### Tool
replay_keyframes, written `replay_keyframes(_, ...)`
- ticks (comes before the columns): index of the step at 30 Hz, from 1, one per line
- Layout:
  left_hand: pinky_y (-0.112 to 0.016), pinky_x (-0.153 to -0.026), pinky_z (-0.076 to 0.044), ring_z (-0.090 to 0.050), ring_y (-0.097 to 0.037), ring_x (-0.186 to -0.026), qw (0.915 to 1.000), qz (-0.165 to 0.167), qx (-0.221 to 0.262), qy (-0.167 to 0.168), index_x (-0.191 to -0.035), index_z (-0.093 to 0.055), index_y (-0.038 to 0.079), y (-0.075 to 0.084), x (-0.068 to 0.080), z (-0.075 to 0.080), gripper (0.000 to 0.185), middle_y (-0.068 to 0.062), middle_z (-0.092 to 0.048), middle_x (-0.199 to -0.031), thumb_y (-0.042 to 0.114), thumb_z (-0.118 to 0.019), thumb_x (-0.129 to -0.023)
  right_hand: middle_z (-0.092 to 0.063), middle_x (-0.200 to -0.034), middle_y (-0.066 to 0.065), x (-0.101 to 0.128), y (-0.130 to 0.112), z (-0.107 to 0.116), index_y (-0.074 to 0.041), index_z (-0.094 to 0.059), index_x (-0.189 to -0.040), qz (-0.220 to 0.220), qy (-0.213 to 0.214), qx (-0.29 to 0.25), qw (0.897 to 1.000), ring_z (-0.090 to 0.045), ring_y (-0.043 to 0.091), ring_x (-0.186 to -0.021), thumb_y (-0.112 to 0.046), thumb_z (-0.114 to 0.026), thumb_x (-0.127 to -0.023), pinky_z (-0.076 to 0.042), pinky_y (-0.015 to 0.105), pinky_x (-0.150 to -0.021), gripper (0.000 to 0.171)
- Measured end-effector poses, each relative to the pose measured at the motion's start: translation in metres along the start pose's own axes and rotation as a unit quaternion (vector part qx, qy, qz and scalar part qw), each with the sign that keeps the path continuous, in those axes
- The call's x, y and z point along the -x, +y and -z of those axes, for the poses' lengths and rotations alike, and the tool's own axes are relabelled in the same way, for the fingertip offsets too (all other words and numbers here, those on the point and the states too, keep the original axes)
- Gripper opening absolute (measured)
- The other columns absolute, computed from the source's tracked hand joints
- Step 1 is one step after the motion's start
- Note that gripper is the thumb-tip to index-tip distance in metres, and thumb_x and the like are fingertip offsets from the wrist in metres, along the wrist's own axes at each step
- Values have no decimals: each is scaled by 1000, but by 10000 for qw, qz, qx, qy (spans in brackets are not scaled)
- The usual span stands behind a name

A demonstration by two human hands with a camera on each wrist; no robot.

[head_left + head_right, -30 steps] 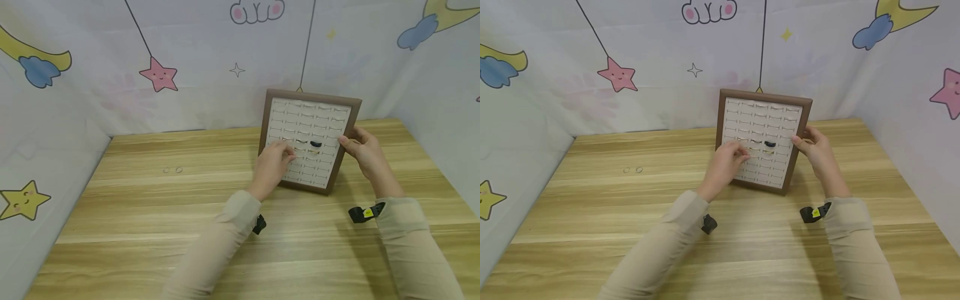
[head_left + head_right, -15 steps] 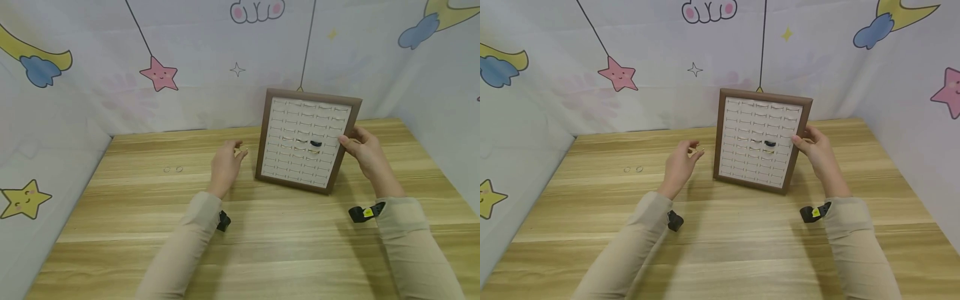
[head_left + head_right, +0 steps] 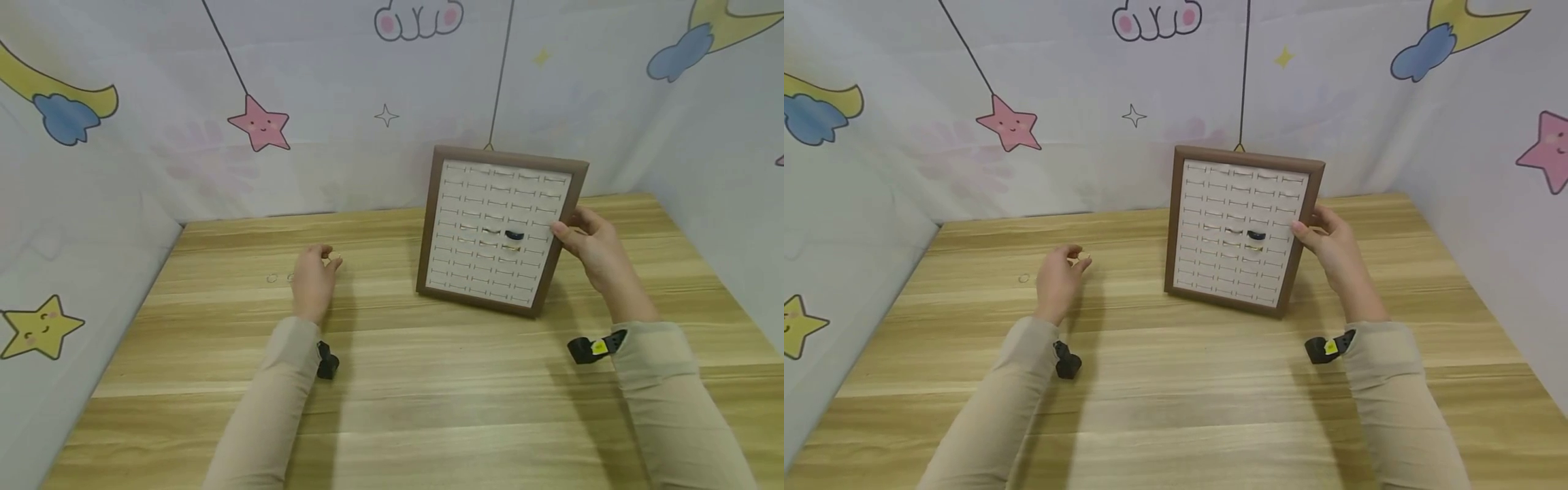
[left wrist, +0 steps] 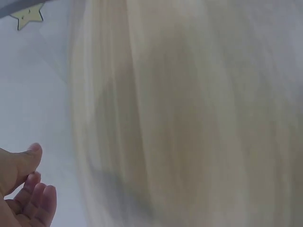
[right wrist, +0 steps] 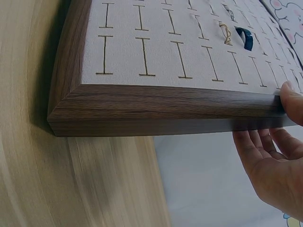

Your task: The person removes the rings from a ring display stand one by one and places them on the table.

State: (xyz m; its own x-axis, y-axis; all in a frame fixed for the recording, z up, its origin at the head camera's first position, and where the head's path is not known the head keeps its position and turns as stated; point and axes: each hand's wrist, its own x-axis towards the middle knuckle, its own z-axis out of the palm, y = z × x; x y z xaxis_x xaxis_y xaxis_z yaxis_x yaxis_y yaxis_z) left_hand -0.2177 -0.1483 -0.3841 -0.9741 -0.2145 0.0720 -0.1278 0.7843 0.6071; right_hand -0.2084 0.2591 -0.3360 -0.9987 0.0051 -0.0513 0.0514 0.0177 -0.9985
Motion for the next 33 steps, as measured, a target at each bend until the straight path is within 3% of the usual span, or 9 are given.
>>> replay_keyframes(7,-47,-87,-50,-58,-33,-110,9990,338,-286,19,-125,-60,5,-23,-2,4,35,-16,-61,-120,20,-62,-93,-50,-106,-10,1,1,0,-6,-39,-138,26,11,26,10000,-57,-4,-88,-23,-65,-90,-45,4,-80,57)
replay_keyframes(14,-47,-93,-49,-59,-33,-116,9978,578,-268,-200,-126,-59,2,-39,-3,7,35,-17,-62,-126,18,-59,-95,-50,-106,-10,1,1,1,-5,-38,-139,32,-4,52,10000,-57,-4,-89,-23,-65,-90,-45,4,-80,58)
replay_keyframes(22,-46,-91,-51,-59,-31,-117,9955,683,-470,-464,-128,-58,3,-43,-3,7,35,-15,-62,-127,18,-56,-97,-50,-107,-10,1,1,1,0,-31,-145,34,-5,42,10000,-56,-4,-90,-23,-65,-90,-45,4,-80,68)
replay_keyframes(29,-44,-86,-52,-58,-32,-118,9941,828,-416,-556,-132,-56,4,-43,-4,9,37,-15,-59,-132,19,-54,-98,-51,-106,-10,0,1,0,-7,-40,-137,66,4,19,10000,-56,-3,-91,-23,-65,-90,-45,5,-80,56)
replay_keyframes(33,-40,-77,-52,-59,-32,-114,9944,810,-424,-524,-133,-56,5,-44,-4,8,38,-17,-58,-131,18,-53,-98,-51,-106,-10,0,1,0,-7,-40,-136,73,-5,9,10000,-56,-3,-90,-23,-65,-90,-45,4,-81,55)
